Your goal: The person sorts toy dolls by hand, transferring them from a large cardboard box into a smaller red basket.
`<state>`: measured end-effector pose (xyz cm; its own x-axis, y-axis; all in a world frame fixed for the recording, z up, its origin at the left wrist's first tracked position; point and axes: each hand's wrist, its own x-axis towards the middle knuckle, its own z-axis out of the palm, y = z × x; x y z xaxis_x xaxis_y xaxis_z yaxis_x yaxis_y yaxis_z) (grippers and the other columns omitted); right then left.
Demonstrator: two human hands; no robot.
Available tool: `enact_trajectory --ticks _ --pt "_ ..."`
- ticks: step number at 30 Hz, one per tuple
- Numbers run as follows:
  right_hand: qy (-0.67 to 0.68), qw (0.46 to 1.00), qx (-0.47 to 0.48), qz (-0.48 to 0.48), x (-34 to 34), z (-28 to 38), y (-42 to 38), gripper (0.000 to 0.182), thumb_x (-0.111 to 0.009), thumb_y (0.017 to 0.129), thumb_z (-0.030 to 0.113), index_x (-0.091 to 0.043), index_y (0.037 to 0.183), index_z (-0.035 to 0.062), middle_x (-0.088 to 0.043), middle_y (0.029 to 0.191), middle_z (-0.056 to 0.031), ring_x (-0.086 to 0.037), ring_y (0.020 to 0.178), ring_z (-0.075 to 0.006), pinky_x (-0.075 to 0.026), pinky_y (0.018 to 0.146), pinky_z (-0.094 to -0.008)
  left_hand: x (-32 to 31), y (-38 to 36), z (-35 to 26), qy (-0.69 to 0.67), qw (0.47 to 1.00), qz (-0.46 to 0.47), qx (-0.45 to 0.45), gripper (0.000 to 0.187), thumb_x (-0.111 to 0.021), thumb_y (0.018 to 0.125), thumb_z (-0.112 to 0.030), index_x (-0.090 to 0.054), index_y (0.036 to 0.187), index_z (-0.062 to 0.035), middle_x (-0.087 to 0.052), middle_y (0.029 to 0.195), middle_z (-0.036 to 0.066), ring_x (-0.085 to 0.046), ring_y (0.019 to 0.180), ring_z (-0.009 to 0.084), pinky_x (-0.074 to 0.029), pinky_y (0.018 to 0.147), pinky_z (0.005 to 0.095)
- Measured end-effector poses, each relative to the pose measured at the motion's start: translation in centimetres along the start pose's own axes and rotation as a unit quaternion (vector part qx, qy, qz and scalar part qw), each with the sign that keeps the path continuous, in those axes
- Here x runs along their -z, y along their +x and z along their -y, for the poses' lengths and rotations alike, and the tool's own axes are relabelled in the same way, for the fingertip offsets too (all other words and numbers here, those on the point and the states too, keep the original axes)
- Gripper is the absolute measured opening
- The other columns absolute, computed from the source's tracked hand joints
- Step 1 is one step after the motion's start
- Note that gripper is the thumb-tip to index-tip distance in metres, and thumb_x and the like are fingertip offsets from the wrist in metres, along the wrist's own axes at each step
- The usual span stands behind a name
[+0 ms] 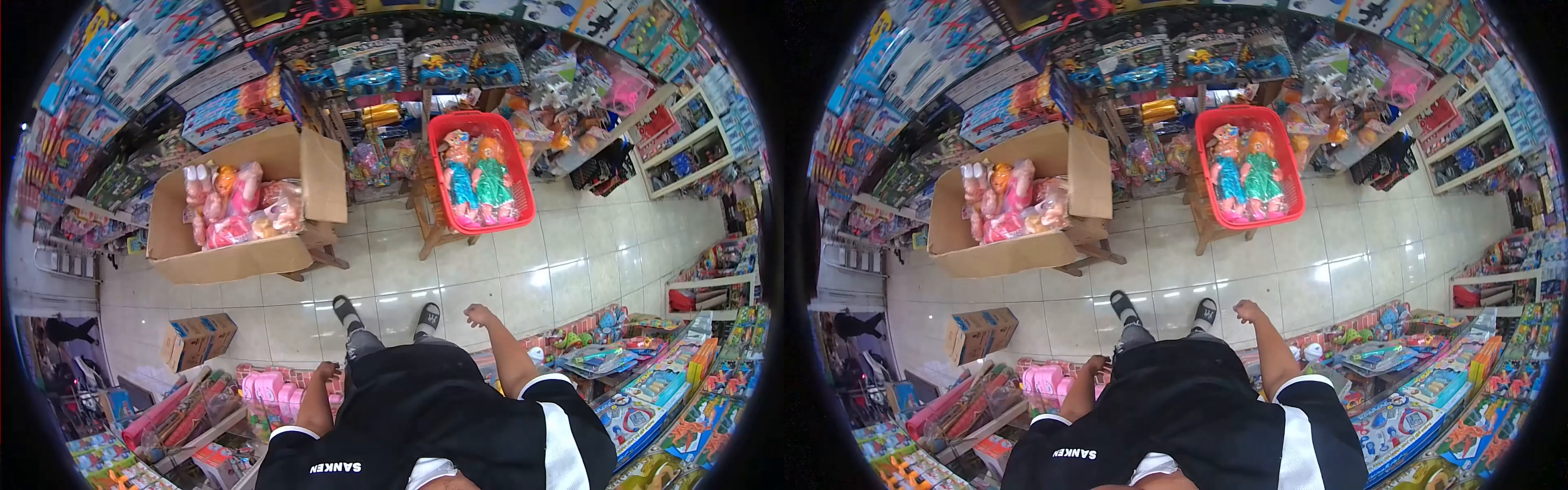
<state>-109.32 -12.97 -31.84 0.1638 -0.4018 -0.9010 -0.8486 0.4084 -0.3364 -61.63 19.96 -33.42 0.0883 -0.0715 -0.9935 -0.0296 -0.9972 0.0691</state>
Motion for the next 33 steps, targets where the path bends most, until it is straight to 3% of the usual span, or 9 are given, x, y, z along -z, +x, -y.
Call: enact_trajectory --ticks 5,10,15,19,23,25,27,29,33 --pt "0.000 0.998 -0.055 -0.026 -4.2 1.0 0.2 0.039 -0.055 0.090 0.032 -0.060 0.116 0.0025 -0.071 0.100 -0.0156 -0.071 0.074 -0.0254 -0.055 0.061 -0.0404 4.5 1.1 1.7 -0.095 0.994 -0.031 -0.038 0.037 -0.051 0.096 -0.033 -0.059 0.121 -0.0071 -0.070 0.108 0.011 -0.068 0.086 0.0261 -0.045 0.082 0.0465" --pt "-0.014 0.992 -0.128 0.015 -9.6 5.0 -0.7 0.039 -0.052 0.092 0.031 -0.059 0.116 0.0009 -0.071 0.102 -0.0161 -0.071 0.078 -0.0274 -0.055 0.064 -0.0428 10.3 2.0 0.7 -0.142 0.979 -0.045 -0.136 0.034 -0.054 0.093 -0.031 -0.058 0.114 -0.0042 -0.070 0.098 0.013 -0.065 0.074 0.0214 -0.045 0.060 0.0356" --pt "-0.022 0.996 -0.088 0.008 -13.2 13.0 -0.2 0.039 -0.052 0.093 0.031 -0.058 0.117 0.0010 -0.071 0.102 -0.0171 -0.071 0.078 -0.0278 -0.055 0.063 -0.0425 15.7 4.1 1.8 -0.244 0.948 -0.062 -0.193 0.029 -0.055 0.092 -0.029 -0.059 0.108 -0.0048 -0.069 0.085 0.009 -0.063 0.062 0.0180 -0.041 0.052 0.0306" --pt "-0.003 0.998 -0.008 -0.065 -15.5 19.6 0.5 0.036 -0.055 0.092 0.029 -0.060 0.115 0.0021 -0.071 0.094 -0.0162 -0.070 0.071 -0.0256 -0.055 0.059 -0.0378 18.9 5.2 4.7 -0.218 0.965 -0.053 -0.138 0.029 -0.054 0.092 -0.026 -0.059 0.112 -0.0055 -0.069 0.087 0.010 -0.064 0.062 0.0205 -0.042 0.051 0.0337" --pt "0.004 0.995 0.060 -0.085 -17.4 24.6 1.1 0.033 -0.058 0.090 0.028 -0.063 0.110 0.0025 -0.071 0.087 -0.0132 -0.070 0.069 -0.0226 -0.053 0.056 -0.0350 22.1 5.5 7.7 -0.226 0.967 -0.044 -0.113 0.033 -0.053 0.092 -0.025 -0.059 0.118 -0.0059 -0.070 0.092 0.013 -0.065 0.063 0.0232 -0.043 0.051 0.0352" --pt "0.003 0.995 0.061 -0.079 -18.1 25.8 1.2 0.032 -0.059 0.089 0.027 -0.064 0.110 0.0029 -0.071 0.086 -0.0121 -0.069 0.068 -0.0214 -0.052 0.054 -0.0344 23.2 5.9 8.9 -0.205 0.974 -0.035 -0.089 0.039 -0.051 0.094 -0.031 -0.056 0.122 -0.0059 -0.069 0.106 0.012 -0.067 0.084 0.0263 -0.047 0.074 0.0423" --pt "-0.029 0.997 0.047 -0.059 -18.6 26.3 1.4 0.033 -0.059 0.089 0.028 -0.064 0.109 0.0022 -0.071 0.088 -0.0132 -0.070 0.068 -0.0226 -0.053 0.056 -0.0351 23.8 6.0 9.3 -0.232 0.968 -0.047 -0.080 0.035 -0.052 0.092 -0.024 -0.058 0.121 -0.0055 -0.070 0.098 0.014 -0.066 0.070 0.0257 -0.046 0.058 0.0392" --pt "-0.050 0.997 0.028 -0.046 -19.0 26.3 1.6 0.035 -0.059 0.089 0.029 -0.063 0.110 0.0016 -0.071 0.089 -0.0140 -0.070 0.069 -0.0238 -0.054 0.056 -0.0362 24.5 5.5 9.3 -0.217 0.973 -0.031 -0.067 0.041 -0.050 0.094 -0.031 -0.055 0.126 -0.0063 -0.068 0.109 0.013 -0.067 0.086 0.0274 -0.047 0.076 0.0438" --pt "-0.069 0.995 -0.065 0.007 -19.6 24.5 3.6 0.040 -0.056 0.091 0.030 -0.059 0.118 0.0012 -0.072 0.096 -0.0160 -0.072 0.076 -0.0287 -0.055 0.060 -0.0431 26.5 4.5 8.1 -0.218 0.973 -0.033 -0.062 0.041 -0.049 0.094 -0.030 -0.055 0.127 -0.0071 -0.068 0.109 0.012 -0.067 0.086 0.0270 -0.047 0.077 0.0441"
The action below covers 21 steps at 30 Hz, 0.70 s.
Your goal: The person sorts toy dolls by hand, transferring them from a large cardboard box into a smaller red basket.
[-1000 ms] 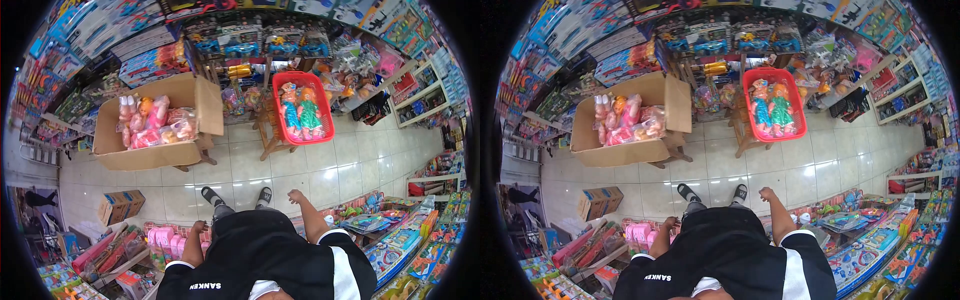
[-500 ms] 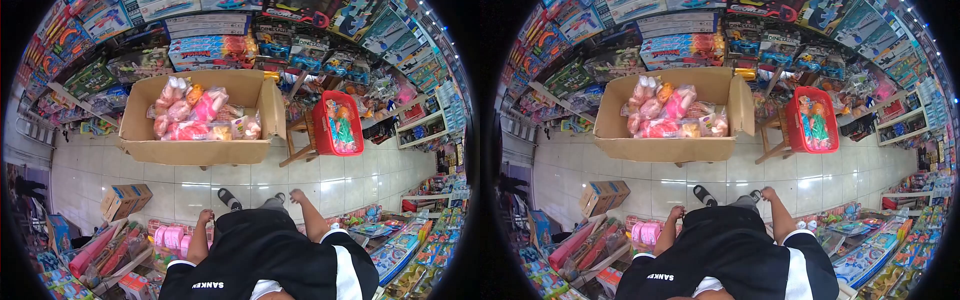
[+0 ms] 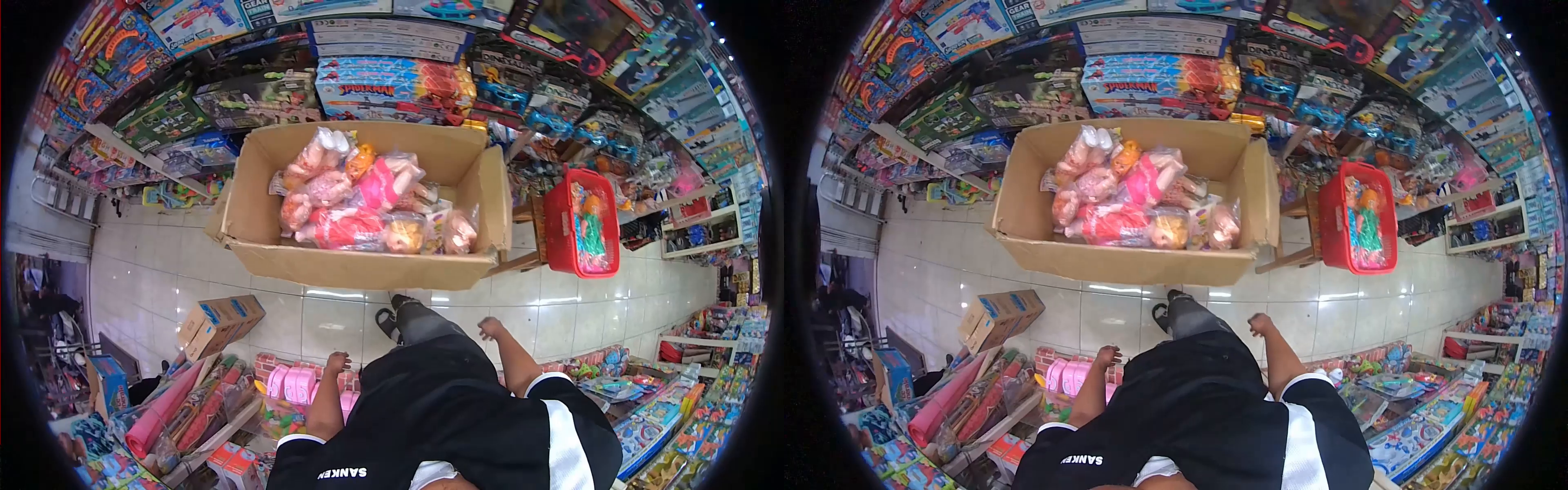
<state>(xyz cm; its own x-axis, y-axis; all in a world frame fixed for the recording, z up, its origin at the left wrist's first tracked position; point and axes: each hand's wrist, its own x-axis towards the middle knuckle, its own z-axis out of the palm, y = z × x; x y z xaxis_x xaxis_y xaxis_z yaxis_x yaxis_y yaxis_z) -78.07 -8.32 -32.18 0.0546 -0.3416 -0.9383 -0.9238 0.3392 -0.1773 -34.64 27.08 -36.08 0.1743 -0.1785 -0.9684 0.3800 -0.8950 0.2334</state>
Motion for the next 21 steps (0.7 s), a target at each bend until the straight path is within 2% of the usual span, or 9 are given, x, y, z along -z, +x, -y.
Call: enact_trajectory --ticks 4,7,11,12,13,14,15,17,21 --pt "0.016 0.991 -0.107 0.081 0.7 1.1 2.5 0.041 -0.053 0.093 0.031 -0.054 0.126 0.0064 -0.070 0.106 -0.0165 -0.072 0.079 -0.0300 -0.054 0.062 -0.0453 3.0 -0.6 -3.6 0.049 0.999 0.009 -0.006 0.040 -0.048 0.095 -0.031 -0.056 0.127 -0.0080 -0.068 0.110 0.011 -0.066 0.087 0.0257 -0.047 0.080 0.0449" --pt "0.095 0.991 -0.073 0.059 2.3 3.5 4.5 0.039 -0.052 0.094 0.031 -0.054 0.127 0.0094 -0.069 0.112 -0.0170 -0.072 0.078 -0.0293 -0.053 0.063 -0.0439 6.3 -1.3 -7.3 0.016 0.999 -0.020 -0.030 0.033 -0.054 0.093 -0.028 -0.059 0.118 -0.0070 -0.070 0.100 0.011 -0.067 0.074 0.0243 -0.046 0.059 0.0387" --pt "0.343 0.915 0.091 -0.191 6.5 6.4 10.0 0.039 -0.062 0.086 0.026 -0.059 0.116 0.0022 -0.070 0.091 -0.0181 -0.070 0.068 -0.0279 -0.053 0.049 -0.0385 13.7 -0.3 -12.1 -0.050 0.987 -0.095 -0.123 0.033 -0.049 0.093 -0.026 -0.058 0.120 -0.0079 -0.069 0.098 0.010 -0.066 0.078 0.0232 -0.048 0.061 0.0391" --pt "0.254 0.915 0.152 -0.274 8.6 8.2 8.4 0.039 -0.065 0.084 0.029 -0.062 0.110 0.0002 -0.069 0.090 -0.0189 -0.068 0.065 -0.0288 -0.053 0.050 -0.0396 15.3 -1.5 -14.4 -0.089 0.976 -0.133 -0.146 0.033 -0.046 0.093 -0.024 -0.057 0.120 -0.0084 -0.068 0.100 0.009 -0.066 0.078 0.0211 -0.049 0.061 0.0352" --pt "0.259 0.850 0.257 -0.379 9.9 5.4 13.4 0.038 -0.066 0.084 0.030 -0.064 0.106 -0.0009 -0.069 0.087 -0.0174 -0.068 0.071 -0.0280 -0.054 0.061 -0.0394 16.4 -3.6 -16.9 -0.159 0.951 -0.162 -0.210 0.032 -0.049 0.094 -0.027 -0.056 0.118 -0.0084 -0.066 0.101 0.008 -0.066 0.080 0.0190 -0.049 0.064 0.0311" --pt "0.472 0.744 0.248 -0.402 12.2 8.6 10.7 0.036 -0.061 0.088 0.029 -0.064 0.103 -0.0037 -0.069 0.088 -0.0167 -0.068 0.081 -0.0248 -0.053 0.073 -0.0382 18.0 -5.4 -19.6 -0.192 0.925 -0.200 -0.258 0.030 -0.049 0.096 -0.028 -0.056 0.117 -0.0079 -0.066 0.102 0.007 -0.065 0.082 0.0189 -0.049 0.066 0.0315" --pt "0.322 0.834 0.222 -0.388 16.3 8.4 11.0 0.031 -0.056 0.091 0.022 -0.063 0.107 -0.0047 -0.068 0.091 -0.0161 -0.067 0.087 -0.0220 -0.050 0.080 -0.0372 19.6 -6.6 -22.4 -0.224 0.895 -0.236 -0.305 0.030 -0.050 0.097 -0.030 -0.057 0.115 -0.0074 -0.065 0.102 0.007 -0.065 0.085 0.0188 -0.050 0.068 0.0318" --pt "0.486 0.757 0.224 -0.375 21.4 12.4 4.5 0.027 -0.051 0.092 0.018 -0.066 0.107 0.0018 -0.067 0.091 -0.0118 -0.060 0.067 -0.0177 -0.050 0.058 -0.0315 24.5 -6.8 -26.3 -0.213 0.818 -0.390 -0.364 0.028 -0.049 0.100 -0.030 -0.056 0.115 -0.0064 -0.063 0.101 0.007 -0.062 0.092 0.0181 -0.050 0.075 0.0332" --pt "0.438 0.635 0.323 -0.549 29.2 18.2 -1.6 0.011 -0.057 0.094 0.013 -0.064 0.099 0.0046 -0.057 0.077 0.0012 -0.051 0.063 -0.0072 -0.043 0.055 -0.0230 23.8 -16.5 -39.4 -0.176 0.668 -0.481 -0.539 0.027 -0.050 0.100 -0.025 -0.058 0.112 -0.0016 -0.060 0.107 0.010 -0.057 0.096 0.0197 -0.045 0.085 0.0329"
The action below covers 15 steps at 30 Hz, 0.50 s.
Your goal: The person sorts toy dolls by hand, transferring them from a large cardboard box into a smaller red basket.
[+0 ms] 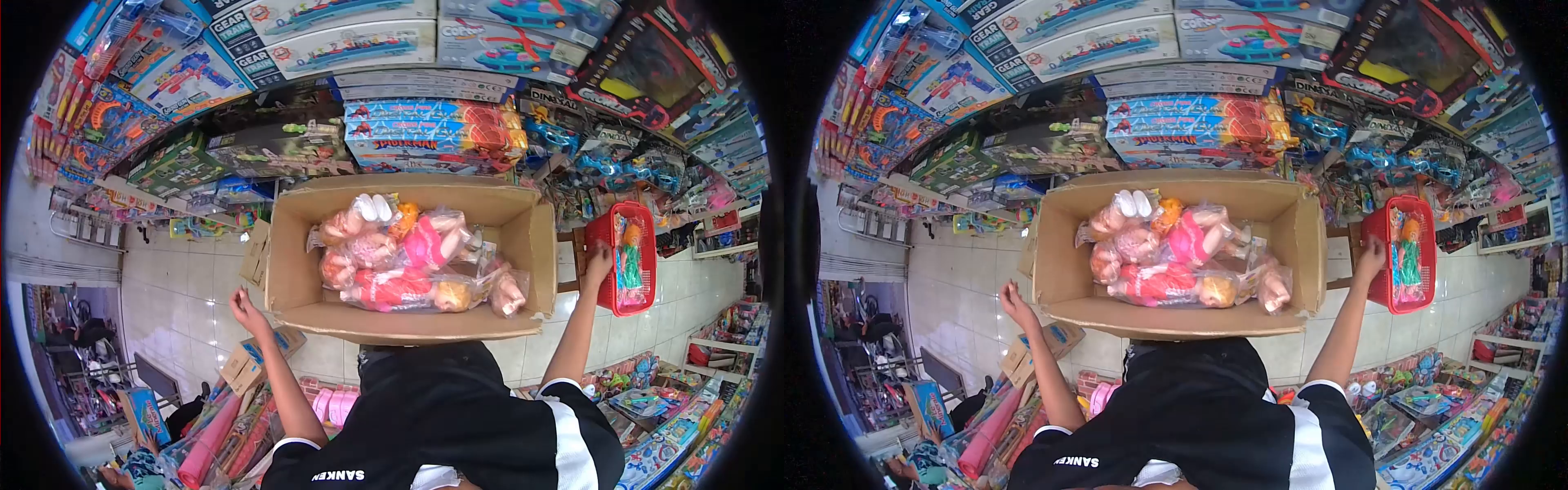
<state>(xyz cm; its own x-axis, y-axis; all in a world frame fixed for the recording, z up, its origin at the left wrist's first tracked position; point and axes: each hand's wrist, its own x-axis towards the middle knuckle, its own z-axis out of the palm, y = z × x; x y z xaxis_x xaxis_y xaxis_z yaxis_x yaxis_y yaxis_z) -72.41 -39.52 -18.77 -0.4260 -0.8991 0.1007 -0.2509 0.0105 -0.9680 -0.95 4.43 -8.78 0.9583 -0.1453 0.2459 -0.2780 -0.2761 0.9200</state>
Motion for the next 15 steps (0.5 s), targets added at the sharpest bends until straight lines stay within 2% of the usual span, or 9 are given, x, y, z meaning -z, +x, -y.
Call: enact_trajectory --ticks 1,3,5,8,9,10,11,13,15 --pt "0.023 0.999 0.027 -0.012 -2.1 3.0 -0.1 0.012 -0.057 0.094 0.013 -0.064 0.100 0.0043 -0.057 0.077 0.0013 -0.051 0.064 -0.0070 -0.043 0.056 -0.0226 -1.4 1.1 -2.4 -0.004 1.000 0.000 0.000 0.027 -0.050 0.100 -0.025 -0.058 0.112 -0.0016 -0.060 0.107 0.010 -0.057 0.096 0.0197 -0.045 0.085 0.0329" --pt "0.069 0.996 0.053 -0.003 -7.0 14.4 -4.6 0.014 -0.057 0.095 0.013 -0.064 0.104 0.0041 -0.058 0.078 0.0014 -0.051 0.065 -0.0064 -0.043 0.058 -0.0219 -4.2 1.8 -6.5 0.154 0.970 0.026 -0.188 0.024 -0.052 0.098 -0.021 -0.060 0.107 0.0001 -0.059 0.113 0.013 -0.056 0.102 0.0246 -0.044 0.089 0.0370" --pt "0.058 0.996 0.056 0.040 -11.8 20.4 -8.8 0.017 -0.056 0.096 0.014 -0.065 0.108 0.0055 -0.059 0.082 0.0011 -0.051 0.065 -0.0063 -0.043 0.059 -0.0214 -7.9 2.1 -8.2 0.123 0.960 0.069 -0.243 0.022 -0.054 0.096 -0.018 -0.061 0.105 0.0007 -0.059 0.115 0.015 -0.055 0.108 0.0296 -0.042 0.093 0.0409" --pt "0.029 0.982 0.133 0.128 -19.4 23.1 -14.6 0.018 -0.056 0.096 0.019 -0.065 0.106 0.0071 -0.060 0.083 0.0000 -0.054 0.068 -0.0069 -0.043 0.060 -0.0206 -12.9 2.8 -8.5 -0.008 0.933 0.339 -0.119 0.024 -0.055 0.093 -0.017 -0.060 0.108 0.0016 -0.058 0.115 0.017 -0.056 0.109 0.0327 -0.043 0.093 0.0385" --pt "0.139 0.976 -0.024 0.166 -22.3 24.5 -18.2 0.017 -0.057 0.095 0.021 -0.066 0.101 0.0074 -0.061 0.084 -0.0013 -0.056 0.071 -0.0082 -0.045 0.061 -0.0229 -14.0 3.2 -9.5 0.009 0.889 0.444 -0.109 0.025 -0.056 0.092 -0.016 -0.060 0.110 0.0020 -0.058 0.115 0.018 -0.056 0.110 0.0328 -0.044 0.093 0.0374" --pt "0.067 0.964 -0.072 0.245 -24.7 25.0 -20.3 0.019 -0.057 0.094 0.023 -0.065 0.102 0.0067 -0.064 0.087 -0.0026 -0.057 0.073 -0.0089 -0.046 0.061 -0.0243 -15.5 2.8 -8.6 -0.001 0.870 0.473 -0.136 0.027 -0.057 0.091 -0.016 -0.060 0.112 0.0019 -0.058 0.117 0.020 -0.056 0.111 0.0333 -0.045 0.093 0.0370" --pt "-0.026 0.943 -0.036 0.329 -26.7 24.9 -22.1 0.029 -0.060 0.093 0.025 -0.062 0.110 0.0016 -0.066 0.099 -0.0112 -0.065 0.088 -0.0185 -0.052 0.072 -0.0323 -16.7 2.3 -7.5 -0.011 0.849 0.502 -0.163 0.029 -0.057 0.090 -0.015 -0.061 0.114 0.0018 -0.057 0.118 0.021 -0.057 0.112 0.0337 -0.046 0.093 0.0367" --pt "-0.185 0.889 0.117 0.403 -30.2 24.3 -27.0 0.035 -0.063 0.090 0.028 -0.062 0.109 -0.0011 -0.063 0.111 -0.0177 -0.065 0.090 -0.0271 -0.053 0.078 -0.0368 -17.7 1.7 -6.9 0.061 0.784 0.595 -0.166 0.038 -0.057 0.094 -0.022 -0.055 0.123 0.0026 -0.057 0.122 0.017 -0.059 0.110 0.0325 -0.046 0.094 0.0392" --pt "-0.259 0.838 0.240 0.416 -33.0 21.1 -30.7 0.048 -0.069 0.086 0.031 -0.057 0.116 -0.0037 -0.052 0.124 -0.0265 -0.058 0.107 -0.0382 -0.045 0.097 -0.0435 -17.7 0.8 -6.6 0.053 0.773 0.602 -0.195 0.042 -0.058 0.094 -0.025 -0.054 0.126 0.0026 -0.055 0.124 0.018 -0.058 0.110 0.0345 -0.046 0.095 0.0405"
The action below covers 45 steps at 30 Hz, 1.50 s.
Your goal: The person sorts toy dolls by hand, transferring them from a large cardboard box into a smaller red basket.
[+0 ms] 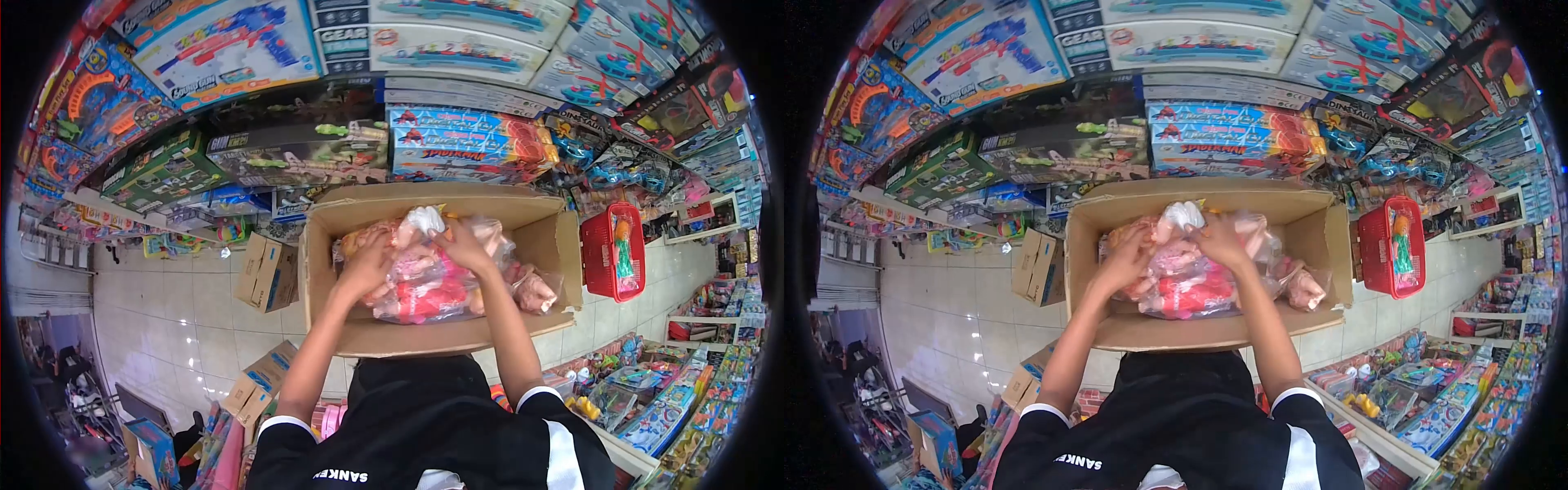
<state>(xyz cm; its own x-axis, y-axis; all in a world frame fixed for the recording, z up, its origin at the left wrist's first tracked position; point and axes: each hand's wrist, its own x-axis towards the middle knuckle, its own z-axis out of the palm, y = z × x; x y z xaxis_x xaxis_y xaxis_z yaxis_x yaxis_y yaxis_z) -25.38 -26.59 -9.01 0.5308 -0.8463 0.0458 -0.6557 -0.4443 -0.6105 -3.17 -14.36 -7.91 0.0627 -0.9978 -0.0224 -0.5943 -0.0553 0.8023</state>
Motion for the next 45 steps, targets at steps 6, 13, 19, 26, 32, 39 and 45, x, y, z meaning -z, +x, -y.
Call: enact_trajectory --ticks 6,13,19,26,32,39,45 --pt "-0.042 0.991 -0.091 -0.091 -2.2 7.4 -3.1 0.067 -0.077 0.078 0.034 -0.045 0.122 -0.0050 -0.045 0.125 -0.0265 -0.039 0.124 -0.0376 -0.033 0.105 -0.0428 2.1 -2.4 -0.2 -0.025 0.996 0.086 0.026 0.050 -0.058 0.093 -0.030 -0.051 0.129 0.0029 -0.050 0.129 0.020 -0.057 0.110 0.0369 -0.047 0.094 0.0402" --pt "0.147 0.979 -0.089 -0.106 -1.1 12.3 -5.3 0.059 -0.084 0.064 0.025 -0.050 0.105 -0.0023 -0.062 0.094 -0.0161 -0.063 0.088 -0.0292 -0.049 0.079 -0.0380 2.6 -6.4 1.6 -0.097 0.994 0.021 0.048 0.042 -0.056 0.098 -0.032 -0.052 0.120 0.0037 -0.053 0.120 0.019 -0.062 0.100 0.0303 -0.049 0.088 0.0366" --pt "0.204 0.946 -0.067 -0.243 2.2 13.8 -5.7 0.051 -0.081 0.066 0.012 -0.051 0.105 0.0015 -0.060 0.096 -0.0086 -0.059 0.091 -0.0180 -0.048 0.084 -0.0326 4.7 -7.8 -1.0 -0.266 0.950 0.037 0.161 0.051 -0.062 0.094 -0.032 -0.041 0.124 0.0041 -0.049 0.126 0.022 -0.059 0.112 0.0307 -0.047 0.091 0.0378" --pt "0.329 0.887 -0.012 -0.323 8.4 16.3 -5.9 0.051 -0.079 0.072 0.005 -0.052 0.115 0.0010 -0.062 0.105 -0.0092 -0.061 0.097 -0.0146 -0.049 0.086 -0.0282 5.1 -6.8 -3.0 -0.011 0.989 -0.111 -0.092 0.077 -0.075 0.082 -0.036 -0.034 0.133 0.0044 -0.039 0.133 0.023 -0.046 0.123 0.0338 -0.041 0.103 0.0423" --pt "0.290 0.903 0.071 -0.308 10.5 22.1 -5.7 0.050 -0.081 0.073 0.010 -0.055 0.115 0.0006 -0.064 0.103 -0.0090 -0.063 0.094 -0.0129 -0.051 0.082 -0.0264 5.4 -4.3 -5.8 -0.005 0.985 -0.112 -0.133 0.090 -0.085 0.066 -0.030 -0.040 0.137 0.0029 -0.049 0.132 0.019 -0.046 0.125 0.0373 -0.035 0.107 0.0479" --pt "0.345 0.896 0.108 -0.256 10.0 21.9 -4.6 0.048 -0.073 0.082 0.014 -0.057 0.126 0.0016 -0.065 0.110 -0.0075 -0.062 0.094 -0.0113 -0.050 0.079 -0.0254 8.9 -3.3 -3.7 -0.216 0.969 -0.080 -0.087 0.064 -0.081 0.075 -0.016 -0.050 0.128 0.0009 -0.056 0.124 0.013 -0.057 0.113 0.0245 -0.048 0.095 0.0360" --pt "0.265 0.940 0.045 -0.212 5.5 18.0 -3.7 0.025 -0.066 0.083 0.008 -0.066 0.108 0.0022 -0.064 0.105 -0.0108 -0.064 0.093 -0.0202 -0.049 0.080 -0.0342 11.8 -5.6 0.9 -0.414 0.889 -0.196 0.002 0.063 -0.069 0.090 -0.018 -0.035 0.142 -0.0029 -0.055 0.128 0.010 -0.057 0.113 0.0187 -0.048 0.095 0.0345"
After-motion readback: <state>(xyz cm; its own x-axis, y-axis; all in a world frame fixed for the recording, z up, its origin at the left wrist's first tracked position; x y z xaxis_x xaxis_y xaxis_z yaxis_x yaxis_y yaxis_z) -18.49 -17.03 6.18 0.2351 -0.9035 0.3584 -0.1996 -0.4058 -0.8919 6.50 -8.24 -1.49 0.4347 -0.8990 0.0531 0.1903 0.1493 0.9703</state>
